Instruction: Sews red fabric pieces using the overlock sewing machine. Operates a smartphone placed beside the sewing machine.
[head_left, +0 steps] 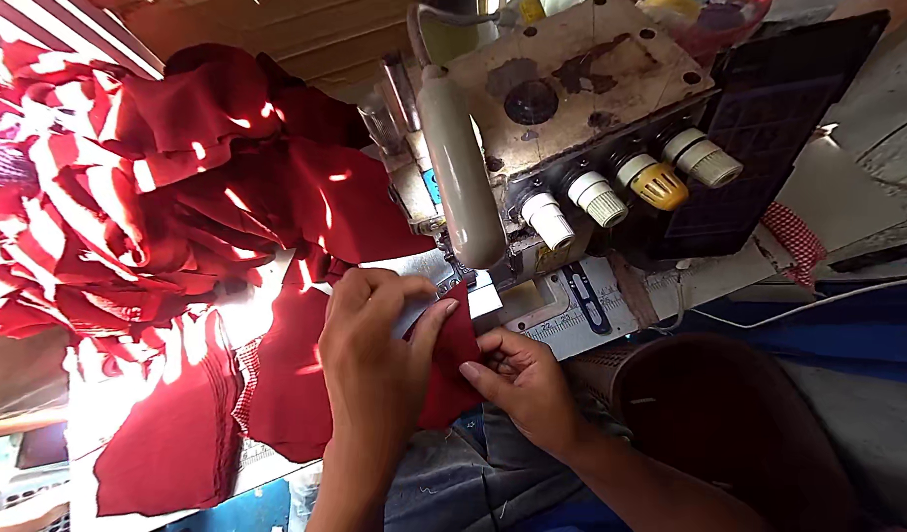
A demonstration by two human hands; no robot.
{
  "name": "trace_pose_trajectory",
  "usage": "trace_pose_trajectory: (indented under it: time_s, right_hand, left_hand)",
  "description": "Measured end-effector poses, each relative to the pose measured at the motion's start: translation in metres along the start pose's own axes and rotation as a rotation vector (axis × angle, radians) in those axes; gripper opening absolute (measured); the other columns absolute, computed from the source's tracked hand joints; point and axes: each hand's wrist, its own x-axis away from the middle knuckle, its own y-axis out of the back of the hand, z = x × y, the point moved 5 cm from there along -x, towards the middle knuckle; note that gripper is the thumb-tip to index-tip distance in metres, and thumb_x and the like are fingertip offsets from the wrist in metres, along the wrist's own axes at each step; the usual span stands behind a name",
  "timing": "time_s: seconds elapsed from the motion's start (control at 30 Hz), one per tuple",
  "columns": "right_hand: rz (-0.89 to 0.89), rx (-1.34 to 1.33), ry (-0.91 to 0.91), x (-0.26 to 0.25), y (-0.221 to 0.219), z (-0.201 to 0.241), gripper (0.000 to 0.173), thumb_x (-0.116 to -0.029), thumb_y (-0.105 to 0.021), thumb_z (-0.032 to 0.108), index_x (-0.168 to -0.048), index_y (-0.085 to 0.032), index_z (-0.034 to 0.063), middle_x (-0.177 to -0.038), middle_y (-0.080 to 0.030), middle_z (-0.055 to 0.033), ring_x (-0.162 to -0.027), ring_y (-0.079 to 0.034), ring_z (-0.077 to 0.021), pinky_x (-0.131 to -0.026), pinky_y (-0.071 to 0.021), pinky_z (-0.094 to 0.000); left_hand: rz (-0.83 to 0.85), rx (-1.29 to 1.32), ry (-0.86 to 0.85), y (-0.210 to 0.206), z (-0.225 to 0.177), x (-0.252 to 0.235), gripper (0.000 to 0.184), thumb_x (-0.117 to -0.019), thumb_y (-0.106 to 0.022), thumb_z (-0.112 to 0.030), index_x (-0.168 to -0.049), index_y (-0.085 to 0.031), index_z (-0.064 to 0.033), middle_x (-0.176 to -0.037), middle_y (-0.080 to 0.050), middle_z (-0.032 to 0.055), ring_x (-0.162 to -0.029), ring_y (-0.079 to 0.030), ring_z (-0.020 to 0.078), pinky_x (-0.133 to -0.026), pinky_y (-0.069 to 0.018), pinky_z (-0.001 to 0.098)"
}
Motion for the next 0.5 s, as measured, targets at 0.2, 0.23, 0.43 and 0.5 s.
trace_pose_trajectory:
  time_s: [0.2, 0.23, 0.43, 0.5]
  right_hand:
    - [0.089, -0.011, -0.084, 0.015, 0.009, 0.009, 0.014, -0.0962, -0.063, -0.003, -0.110, -0.060, -0.0029, -0.094, -0.073, -0.0053, -0.083, -0.071, -0.0066, -0.074, -0.0607, -0.0226]
    - [0.094, -0.016, -0.090, 0.016, 0.011, 0.011, 0.015, -0.0970, -0.063, -0.002, -0.112, -0.060, -0.0032, -0.094, -0.074, -0.0051, -0.084, -0.071, -0.0064, -0.075, -0.0606, -0.0225]
    - [0.059, 0.013, -0.054, 0.001, 0.018, 0.021, 0.020, -0.0988, -0.061, -0.002, -0.117, -0.061, -0.0097, -0.098, -0.075, -0.0077, -0.087, -0.072, -0.0080, -0.079, -0.0613, -0.0239]
    - [0.039, 0.044, -0.042, -0.003, 0.020, 0.022, 0.020, -0.0982, -0.061, -0.002, -0.116, -0.063, -0.0107, -0.098, -0.075, -0.0083, -0.087, -0.073, -0.0084, -0.080, -0.0617, -0.0243]
  left_hand:
    - [-0.112, -0.143, -0.088, -0.011, -0.031, 0.043, 0.026, -0.0981, -0.069, -0.031, -0.107, -0.081, -0.0097, -0.092, -0.069, 0.0091, -0.089, -0.061, 0.0204, -0.079, -0.0464, 0.0327]
    - [-0.108, -0.137, -0.089, -0.016, -0.033, 0.048, 0.028, -0.0992, -0.066, -0.032, -0.110, -0.079, -0.0095, -0.098, -0.070, 0.0102, -0.094, -0.060, 0.0210, -0.083, -0.0443, 0.0339]
    - [-0.136, -0.152, -0.063, -0.028, -0.029, 0.039, 0.028, -0.0994, -0.065, -0.032, -0.110, -0.080, -0.0111, -0.109, -0.071, 0.0125, -0.104, -0.061, 0.0245, -0.093, -0.0418, 0.0417]
    - [-0.132, -0.163, -0.054, -0.029, -0.028, 0.035, 0.028, -0.0991, -0.064, -0.032, -0.111, -0.081, -0.0117, -0.111, -0.071, 0.0129, -0.106, -0.060, 0.0255, -0.094, -0.0414, 0.0424]
